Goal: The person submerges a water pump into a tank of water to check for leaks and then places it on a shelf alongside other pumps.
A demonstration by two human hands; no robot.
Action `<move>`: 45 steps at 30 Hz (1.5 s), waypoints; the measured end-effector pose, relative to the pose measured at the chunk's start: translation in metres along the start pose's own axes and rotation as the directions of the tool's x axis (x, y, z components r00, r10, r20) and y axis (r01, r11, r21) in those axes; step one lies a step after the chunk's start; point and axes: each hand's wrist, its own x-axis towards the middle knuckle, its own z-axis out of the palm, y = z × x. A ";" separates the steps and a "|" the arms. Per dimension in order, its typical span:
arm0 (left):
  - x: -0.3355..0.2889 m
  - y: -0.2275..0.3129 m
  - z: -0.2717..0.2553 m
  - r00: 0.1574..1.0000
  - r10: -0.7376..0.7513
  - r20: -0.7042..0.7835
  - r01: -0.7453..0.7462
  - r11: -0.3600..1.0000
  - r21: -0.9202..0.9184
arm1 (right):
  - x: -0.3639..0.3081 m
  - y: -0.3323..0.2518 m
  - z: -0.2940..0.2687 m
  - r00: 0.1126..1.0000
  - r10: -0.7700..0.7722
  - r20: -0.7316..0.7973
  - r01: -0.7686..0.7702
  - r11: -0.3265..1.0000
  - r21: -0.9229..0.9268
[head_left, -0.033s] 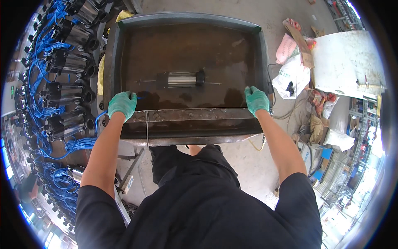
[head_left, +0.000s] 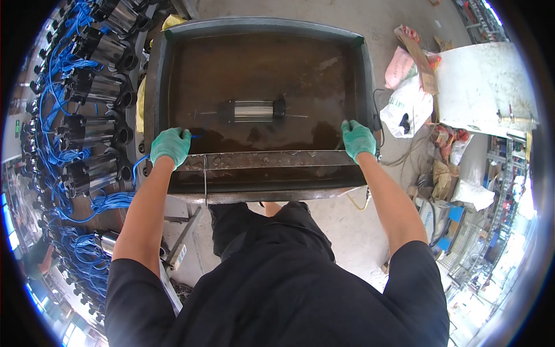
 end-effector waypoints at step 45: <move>0.014 -0.022 0.027 0.956 0.202 -0.215 -0.201 0.979 0.027 | 0.000 -0.002 -0.004 0.999 0.012 -0.041 -0.010 0.998 0.064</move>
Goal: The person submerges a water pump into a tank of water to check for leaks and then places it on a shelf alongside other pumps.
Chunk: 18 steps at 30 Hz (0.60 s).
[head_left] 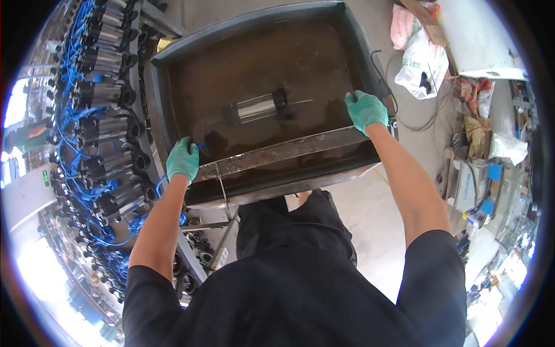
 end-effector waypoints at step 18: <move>0.103 0.229 0.051 0.832 0.026 0.554 0.356 0.741 -0.570 | -0.006 0.008 -0.008 1.000 -0.010 0.024 0.005 0.977 0.213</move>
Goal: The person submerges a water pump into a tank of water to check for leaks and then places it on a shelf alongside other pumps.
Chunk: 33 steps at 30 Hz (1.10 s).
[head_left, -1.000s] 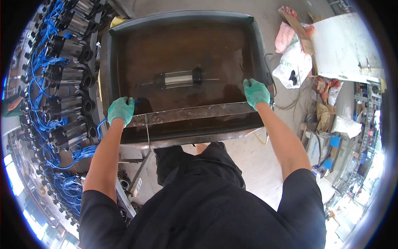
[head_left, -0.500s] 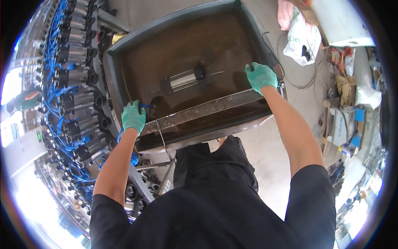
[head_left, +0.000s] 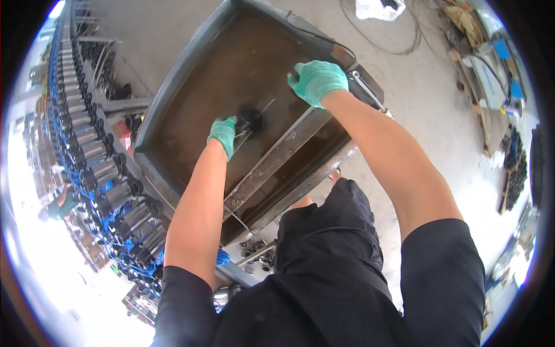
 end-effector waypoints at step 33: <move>-0.047 -0.075 0.013 0.944 0.233 -0.232 -0.222 0.972 0.071 | -0.002 0.006 0.001 1.000 -0.006 0.024 0.005 0.999 0.036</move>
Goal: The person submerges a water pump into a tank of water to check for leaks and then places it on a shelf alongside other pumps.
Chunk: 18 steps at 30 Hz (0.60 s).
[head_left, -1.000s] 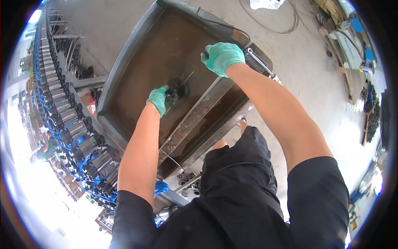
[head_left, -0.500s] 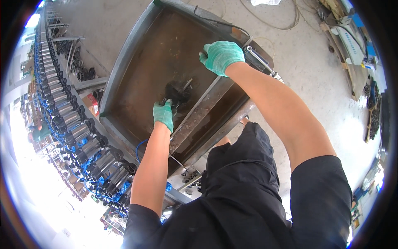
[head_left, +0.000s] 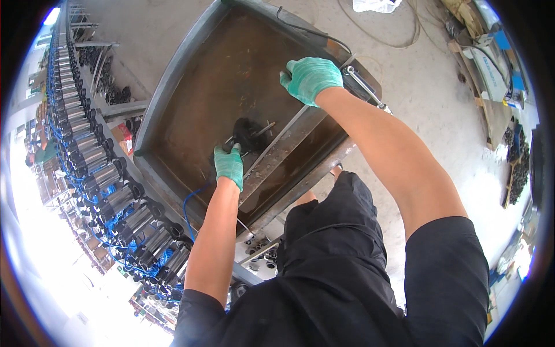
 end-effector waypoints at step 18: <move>0.005 -0.006 0.000 0.992 0.117 -0.056 -0.113 0.992 0.060 | 0.001 -0.004 -0.001 1.000 -0.002 -0.008 0.002 1.000 -0.028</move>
